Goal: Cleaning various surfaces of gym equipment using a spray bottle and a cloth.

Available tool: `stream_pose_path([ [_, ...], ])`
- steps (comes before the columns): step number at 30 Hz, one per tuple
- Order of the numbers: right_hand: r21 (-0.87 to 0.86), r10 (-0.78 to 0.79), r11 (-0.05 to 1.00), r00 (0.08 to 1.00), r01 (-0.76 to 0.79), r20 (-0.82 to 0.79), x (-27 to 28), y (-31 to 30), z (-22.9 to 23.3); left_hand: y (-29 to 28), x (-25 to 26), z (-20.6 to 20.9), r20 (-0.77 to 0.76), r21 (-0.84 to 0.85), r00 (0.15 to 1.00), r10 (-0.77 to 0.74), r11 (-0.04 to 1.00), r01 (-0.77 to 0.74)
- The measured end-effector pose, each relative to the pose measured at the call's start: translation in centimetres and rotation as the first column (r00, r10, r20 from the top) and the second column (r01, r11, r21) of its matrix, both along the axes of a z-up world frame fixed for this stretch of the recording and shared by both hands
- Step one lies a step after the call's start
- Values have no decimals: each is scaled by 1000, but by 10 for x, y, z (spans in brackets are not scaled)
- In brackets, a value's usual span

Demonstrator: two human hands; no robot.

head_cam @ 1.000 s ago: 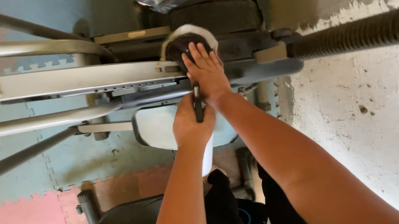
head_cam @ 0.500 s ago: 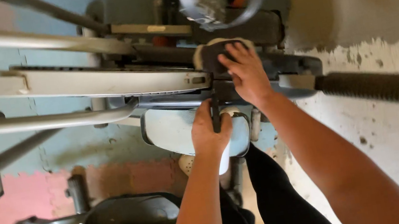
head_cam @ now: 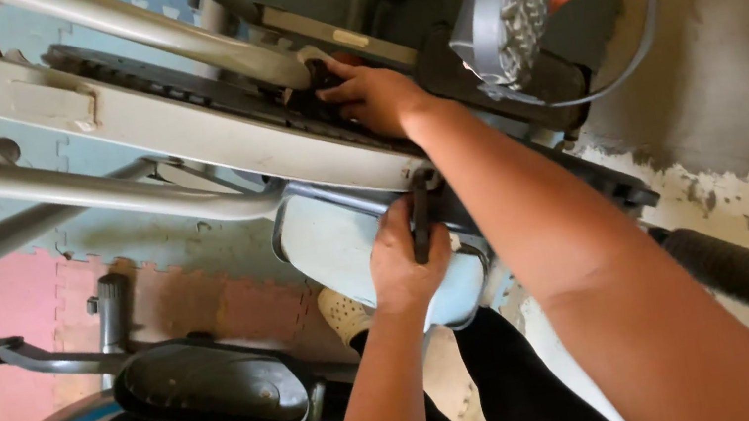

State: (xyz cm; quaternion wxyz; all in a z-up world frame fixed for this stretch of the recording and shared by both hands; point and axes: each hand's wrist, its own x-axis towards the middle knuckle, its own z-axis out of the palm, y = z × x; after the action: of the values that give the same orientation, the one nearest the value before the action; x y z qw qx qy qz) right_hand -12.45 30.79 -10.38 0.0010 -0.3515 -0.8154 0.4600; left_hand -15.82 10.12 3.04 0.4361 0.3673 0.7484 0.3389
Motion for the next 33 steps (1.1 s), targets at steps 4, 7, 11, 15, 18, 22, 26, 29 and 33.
stream_pose_path([
  [4,-27,-91,996,996,91,-20,68,-17,32,2,-3,10,11,-52,1000,14,999,-13],
  [7,-32,-228,973,974,228,11,129,-47,76,3,-5,16,22,-42,1000,14,999,-13],
  [11,-5,-322,947,946,322,-27,134,-54,61,3,2,10,9,8,1000,13,1000,-13],
  [15,-280,-341,910,937,306,-82,69,-26,-10,1,6,2,-25,46,1000,4,999,-3],
  [18,-547,-513,757,843,356,-161,36,-21,-50,-5,8,0,5,17,1000,-16,1000,15],
  [22,-487,-542,758,834,433,-102,70,-38,-10,-23,16,-7,-17,37,997,-71,997,72],
  [26,267,-251,937,965,224,73,144,-91,91,-37,28,3,-28,37,990,-138,990,139],
  [29,452,-299,852,954,265,4,201,-145,96,-38,42,16,-38,71,984,-176,981,178],
  [33,499,-671,635,741,590,-22,202,-201,78,-38,60,25,18,-7,964,-266,964,266],
])
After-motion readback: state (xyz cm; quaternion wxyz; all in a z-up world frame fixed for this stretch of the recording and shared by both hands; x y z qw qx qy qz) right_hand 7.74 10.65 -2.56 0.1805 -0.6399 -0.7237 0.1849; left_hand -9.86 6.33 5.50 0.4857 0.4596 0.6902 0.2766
